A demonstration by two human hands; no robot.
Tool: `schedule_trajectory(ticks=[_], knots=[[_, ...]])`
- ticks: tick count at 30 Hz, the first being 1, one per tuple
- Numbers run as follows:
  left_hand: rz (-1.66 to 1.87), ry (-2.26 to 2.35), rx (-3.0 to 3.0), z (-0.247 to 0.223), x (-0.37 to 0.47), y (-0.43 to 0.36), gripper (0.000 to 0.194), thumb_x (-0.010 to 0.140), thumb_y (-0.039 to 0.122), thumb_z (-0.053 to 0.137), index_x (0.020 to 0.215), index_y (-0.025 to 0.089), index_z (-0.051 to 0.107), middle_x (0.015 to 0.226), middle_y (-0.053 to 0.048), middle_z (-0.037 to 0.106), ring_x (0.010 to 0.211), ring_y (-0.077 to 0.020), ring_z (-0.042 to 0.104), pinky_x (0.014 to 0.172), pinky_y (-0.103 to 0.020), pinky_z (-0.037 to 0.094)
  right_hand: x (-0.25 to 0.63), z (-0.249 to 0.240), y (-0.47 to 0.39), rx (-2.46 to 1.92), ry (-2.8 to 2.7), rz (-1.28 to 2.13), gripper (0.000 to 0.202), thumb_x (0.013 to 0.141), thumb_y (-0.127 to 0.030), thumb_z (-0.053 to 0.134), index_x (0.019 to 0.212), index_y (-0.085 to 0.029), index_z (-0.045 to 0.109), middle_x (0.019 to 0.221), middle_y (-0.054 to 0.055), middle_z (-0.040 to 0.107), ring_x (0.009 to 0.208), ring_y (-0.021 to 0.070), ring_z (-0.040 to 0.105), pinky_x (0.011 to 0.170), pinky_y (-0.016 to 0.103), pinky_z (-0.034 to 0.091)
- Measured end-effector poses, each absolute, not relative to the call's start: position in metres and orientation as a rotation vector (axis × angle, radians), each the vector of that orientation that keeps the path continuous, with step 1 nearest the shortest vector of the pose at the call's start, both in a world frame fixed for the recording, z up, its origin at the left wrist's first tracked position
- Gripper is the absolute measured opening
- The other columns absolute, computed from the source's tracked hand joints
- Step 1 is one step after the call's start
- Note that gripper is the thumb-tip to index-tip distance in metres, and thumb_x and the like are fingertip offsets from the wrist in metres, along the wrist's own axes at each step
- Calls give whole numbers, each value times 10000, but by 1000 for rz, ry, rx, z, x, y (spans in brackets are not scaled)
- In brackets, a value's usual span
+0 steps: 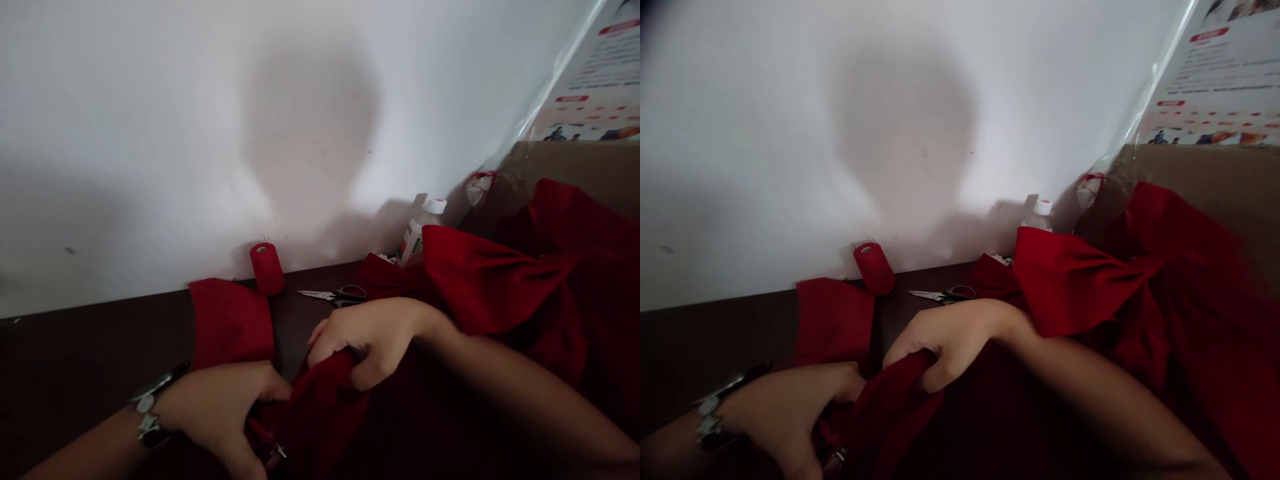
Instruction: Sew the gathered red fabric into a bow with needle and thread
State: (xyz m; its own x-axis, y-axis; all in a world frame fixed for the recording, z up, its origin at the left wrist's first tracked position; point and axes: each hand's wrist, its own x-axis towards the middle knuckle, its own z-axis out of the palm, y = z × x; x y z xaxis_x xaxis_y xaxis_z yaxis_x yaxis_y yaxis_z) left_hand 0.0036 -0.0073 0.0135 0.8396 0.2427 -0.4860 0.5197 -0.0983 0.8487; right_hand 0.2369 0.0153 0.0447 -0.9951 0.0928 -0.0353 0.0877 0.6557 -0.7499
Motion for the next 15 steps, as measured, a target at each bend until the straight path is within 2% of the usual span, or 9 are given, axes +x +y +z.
schedule_trajectory(ticks=[2, 4, 7, 9, 11, 15], knots=[[-223, 623, 1733, 13, 3, -7, 517, 458, 509, 864, 742, 149, 625, 730, 7, 671, 631, -128, 545, 543, -167, 422, 237, 45, 16, -202, -2882, 1116, 189, 716, -36, 529, 854, -159, 567, 845, 7, 630, 810, 139, 600, 831, 241, 462], [-143, 659, 1786, 10, 2, -5, 509, 534, 517, 834, 845, 157, 651, 809, -1, 686, 707, -151, 577, 605, -188, 441, 237, 45, 17, -355, -2824, 800, 238, 690, -28, 549, 880, -165, 587, 881, 20, 643, 859, 164, 593, 890, 288, 450], [85, 775, 1808, 6, 1, -2, 460, 724, 536, 704, 976, 160, 617, 869, -24, 686, 784, -178, 606, 673, -228, 464, 237, 42, 20, -659, -2498, 332, 412, 706, -14, 537, 1089, -161, 566, 1150, 94, 598, 1107, 222, 519, 1009, 380, 382], [293, 875, 1768, 4, 1, -2, 433, 824, 518, 603, 1073, 166, 572, 901, -33, 683, 822, -181, 613, 717, -246, 473, 236, 40, 22, -745, -2225, 166, 428, 770, -45, 525, 1184, -154, 507, 1226, 123, 549, 1167, 223, 480, 1013, 392, 380], [478, 953, 1734, 4, 2, -4, 417, 861, 495, 553, 1117, 167, 546, 917, -39, 680, 843, -181, 610, 755, -259, 474, 236, 39, 21, -746, -2001, 91, 315, 816, -88, 527, 1123, -159, 515, 1121, 106, 582, 1064, 199, 526, 936, 357, 432], [670, 1039, 1738, 5, 5, -11, 340, 858, 465, 544, 1002, 158, 573, 904, -49, 674, 833, -182, 600, 785, -271, 474, 231, 39, 13, -686, -1993, 93, 96, 810, -99, 550, 848, -187, 554, 805, 16, 608, 762, 142, 557, 744, 283, 461]])
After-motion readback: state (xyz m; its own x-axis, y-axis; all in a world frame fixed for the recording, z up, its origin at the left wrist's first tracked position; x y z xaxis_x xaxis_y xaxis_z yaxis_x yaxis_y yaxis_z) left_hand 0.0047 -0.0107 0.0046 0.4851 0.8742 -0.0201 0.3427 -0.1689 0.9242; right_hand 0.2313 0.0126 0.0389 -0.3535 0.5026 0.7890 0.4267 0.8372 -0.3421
